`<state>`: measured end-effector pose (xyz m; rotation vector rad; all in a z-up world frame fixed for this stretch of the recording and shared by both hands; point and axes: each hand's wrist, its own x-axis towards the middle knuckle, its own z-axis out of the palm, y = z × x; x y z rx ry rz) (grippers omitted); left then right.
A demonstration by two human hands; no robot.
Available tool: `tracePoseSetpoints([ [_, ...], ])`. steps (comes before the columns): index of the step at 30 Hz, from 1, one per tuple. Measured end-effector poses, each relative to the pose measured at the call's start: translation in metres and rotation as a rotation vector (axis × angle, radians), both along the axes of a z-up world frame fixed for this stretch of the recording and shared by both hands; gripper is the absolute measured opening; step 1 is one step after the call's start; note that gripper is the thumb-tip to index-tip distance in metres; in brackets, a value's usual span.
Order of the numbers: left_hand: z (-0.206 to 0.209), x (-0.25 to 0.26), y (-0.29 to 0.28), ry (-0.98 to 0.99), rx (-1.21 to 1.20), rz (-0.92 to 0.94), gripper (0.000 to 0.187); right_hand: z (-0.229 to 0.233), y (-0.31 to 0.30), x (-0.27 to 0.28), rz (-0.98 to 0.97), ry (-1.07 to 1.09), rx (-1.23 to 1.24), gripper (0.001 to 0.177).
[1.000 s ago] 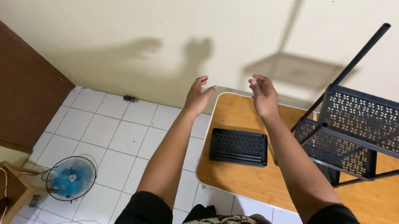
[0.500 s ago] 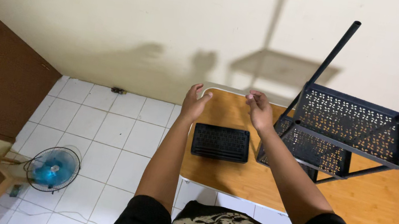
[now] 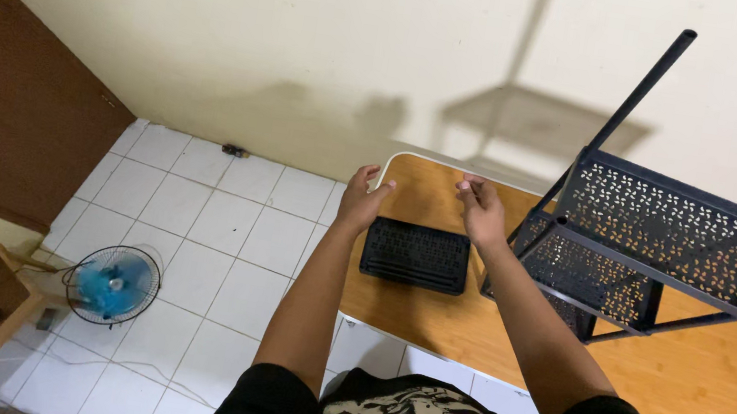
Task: The person assembles a black plastic rack by inserting vertical poles into the corners of the trays. They handle the trays and poles, aligning and pushing the poles into place to form the structure.
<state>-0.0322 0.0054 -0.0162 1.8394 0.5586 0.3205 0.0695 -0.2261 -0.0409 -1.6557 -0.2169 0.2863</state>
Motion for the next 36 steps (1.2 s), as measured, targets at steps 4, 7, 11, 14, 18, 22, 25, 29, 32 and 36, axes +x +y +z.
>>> tracePoseSetpoints([
  [4,0.003,-0.005,0.008,0.029,0.019,-0.031,0.064,-0.001,0.007,-0.008,-0.034,-0.007,-0.007,0.042],
  [7,0.008,-0.015,0.014,-0.025,0.085,-0.100,0.059,-0.001,0.013,-0.019,-0.058,0.009,-0.018,0.042],
  [11,0.025,-0.032,0.023,0.040,0.238,-0.235,0.054,-0.002,0.022,-0.031,-0.097,0.024,-0.016,0.042],
  [14,0.033,-0.041,0.022,0.083,0.332,-0.302,0.054,-0.009,0.024,-0.041,-0.137,0.005,0.037,0.041],
  [18,0.026,-0.046,0.018,0.129,0.370,-0.346,0.051,-0.020,0.024,-0.053,-0.145,-0.006,0.046,0.038],
  [22,0.003,-0.049,0.013,-0.018,0.402,-0.348,0.046,-0.029,0.017,-0.063,-0.114,-0.017,-0.073,0.039],
  [25,-0.020,-0.048,0.010,0.004,0.382,-0.359,0.041,-0.045,0.014,-0.062,-0.085,-0.019,-0.038,0.039],
  [29,-0.055,-0.046,0.004,0.069,0.390,-0.363,0.038,-0.085,0.006,-0.060,-0.055,-0.035,-0.014,0.037],
  [32,-0.086,-0.048,-0.002,0.059,0.391,-0.383,0.036,-0.122,0.000,-0.061,-0.023,-0.077,0.021,0.034],
  [36,-0.125,-0.051,-0.006,0.050,0.411,-0.405,0.035,-0.161,-0.001,-0.061,0.013,-0.069,0.065,0.033],
])
